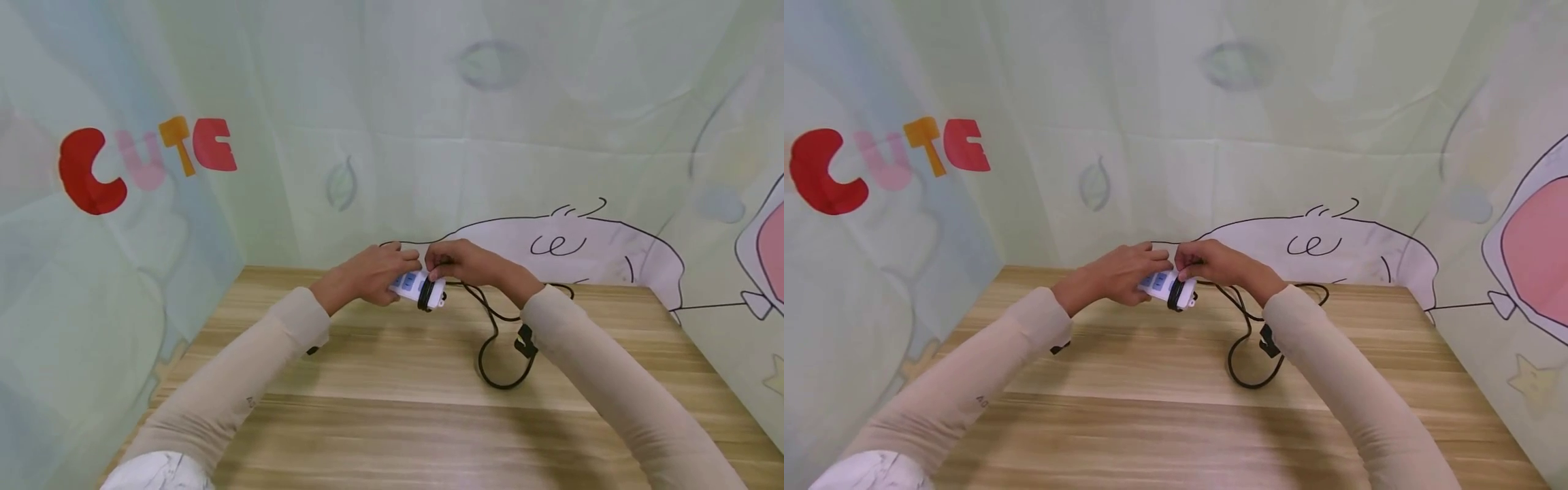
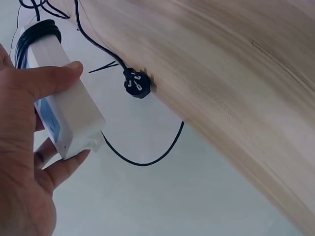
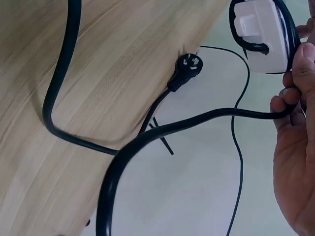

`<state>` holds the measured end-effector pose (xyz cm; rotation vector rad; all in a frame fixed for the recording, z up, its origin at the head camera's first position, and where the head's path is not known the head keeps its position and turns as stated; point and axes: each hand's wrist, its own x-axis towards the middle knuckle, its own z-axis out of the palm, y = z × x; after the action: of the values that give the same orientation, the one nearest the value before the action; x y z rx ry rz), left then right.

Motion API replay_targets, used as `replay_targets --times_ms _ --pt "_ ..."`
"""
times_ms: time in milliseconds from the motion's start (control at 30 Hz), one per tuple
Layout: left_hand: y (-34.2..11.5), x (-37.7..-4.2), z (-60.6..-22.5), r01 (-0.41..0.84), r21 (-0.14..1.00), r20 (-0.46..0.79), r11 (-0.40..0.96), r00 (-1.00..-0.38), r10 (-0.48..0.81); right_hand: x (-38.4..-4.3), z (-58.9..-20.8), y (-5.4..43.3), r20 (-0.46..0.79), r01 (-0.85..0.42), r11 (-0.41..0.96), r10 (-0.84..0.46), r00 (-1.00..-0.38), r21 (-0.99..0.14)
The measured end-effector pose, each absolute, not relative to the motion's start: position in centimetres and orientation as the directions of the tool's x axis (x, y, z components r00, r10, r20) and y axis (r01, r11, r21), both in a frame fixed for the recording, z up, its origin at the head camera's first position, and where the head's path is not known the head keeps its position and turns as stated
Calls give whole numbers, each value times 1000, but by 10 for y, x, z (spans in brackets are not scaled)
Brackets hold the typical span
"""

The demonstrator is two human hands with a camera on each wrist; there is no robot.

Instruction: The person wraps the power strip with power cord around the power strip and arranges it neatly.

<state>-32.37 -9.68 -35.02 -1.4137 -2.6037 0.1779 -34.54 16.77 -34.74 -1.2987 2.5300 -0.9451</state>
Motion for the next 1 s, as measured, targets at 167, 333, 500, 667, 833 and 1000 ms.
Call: replay_targets --times_ms 167,333,500,667,833,1000 --pt "-93 -322 -349 853 -208 74 479 -474 877 -347 -352 173 129 -639 374 -791 -598 -672" --pt "-88 -323 -348 872 -151 124 467 -451 884 -346 -354 181 123 -540 368 -731 -671 -757" --pt "-88 -330 -348 843 -31 190 536 -522 832 -345 -359 181 137 -378 300 -597 -791 -876" --pt "-86 -336 -347 822 61 255 566 -561 788 -347 -369 175 133 -201 103 -460 -878 -974" --pt "-82 -339 -346 815 95 267 571 -574 774 -346 -376 172 118 -119 -21 -375 -920 -993" --pt "-80 -339 -347 810 126 270 573 -583 766 -345 -382 174 127 -113 -61 -340 -932 -992"
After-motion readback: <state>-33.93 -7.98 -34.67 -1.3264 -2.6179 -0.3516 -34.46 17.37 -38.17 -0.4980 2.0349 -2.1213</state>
